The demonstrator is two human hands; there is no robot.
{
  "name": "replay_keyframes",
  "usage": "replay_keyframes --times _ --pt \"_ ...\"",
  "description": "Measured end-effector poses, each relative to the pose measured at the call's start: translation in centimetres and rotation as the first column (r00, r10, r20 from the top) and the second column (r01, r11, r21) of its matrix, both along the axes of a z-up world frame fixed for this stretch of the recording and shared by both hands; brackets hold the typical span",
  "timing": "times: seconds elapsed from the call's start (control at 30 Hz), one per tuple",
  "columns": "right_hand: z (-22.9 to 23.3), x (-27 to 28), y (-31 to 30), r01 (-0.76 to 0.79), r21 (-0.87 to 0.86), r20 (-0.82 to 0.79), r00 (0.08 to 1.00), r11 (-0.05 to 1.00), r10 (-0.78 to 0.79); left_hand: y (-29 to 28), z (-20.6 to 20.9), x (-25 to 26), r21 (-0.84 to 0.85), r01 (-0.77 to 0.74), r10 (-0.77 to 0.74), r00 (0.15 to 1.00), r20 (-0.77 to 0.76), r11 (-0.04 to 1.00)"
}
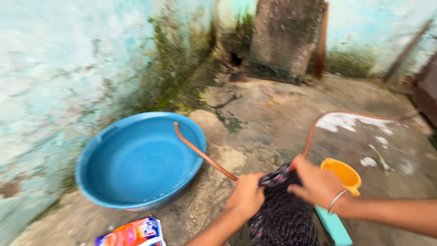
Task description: The person scrubs a knitted garment by hand on the ground and then washes and rinses it in a basin of water.
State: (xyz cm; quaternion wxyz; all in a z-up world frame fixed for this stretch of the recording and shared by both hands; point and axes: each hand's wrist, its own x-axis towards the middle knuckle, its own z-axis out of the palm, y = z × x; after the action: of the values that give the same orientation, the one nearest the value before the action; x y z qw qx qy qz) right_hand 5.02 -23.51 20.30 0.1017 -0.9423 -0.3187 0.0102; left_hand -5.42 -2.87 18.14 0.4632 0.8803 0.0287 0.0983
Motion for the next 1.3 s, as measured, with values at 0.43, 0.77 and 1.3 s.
replay_keyframes --times 0.43,0.77,1.3 --pt "8.4 11.8 4.6 -0.160 0.630 -0.179 0.922 0.760 0.342 12.4 23.9 9.5 0.501 0.099 -0.260 0.929 0.262 0.860" --pt "17.6 9.7 21.2 0.110 0.660 -0.615 0.647 0.743 0.450 27.4 37.5 13.4 0.660 -0.284 -0.034 0.904 0.425 0.696" --pt "-0.5 4.9 42.7 0.356 0.485 -0.871 0.274 0.799 0.407 46.7 14.7 4.4 0.535 -0.377 0.231 0.919 0.320 0.756"
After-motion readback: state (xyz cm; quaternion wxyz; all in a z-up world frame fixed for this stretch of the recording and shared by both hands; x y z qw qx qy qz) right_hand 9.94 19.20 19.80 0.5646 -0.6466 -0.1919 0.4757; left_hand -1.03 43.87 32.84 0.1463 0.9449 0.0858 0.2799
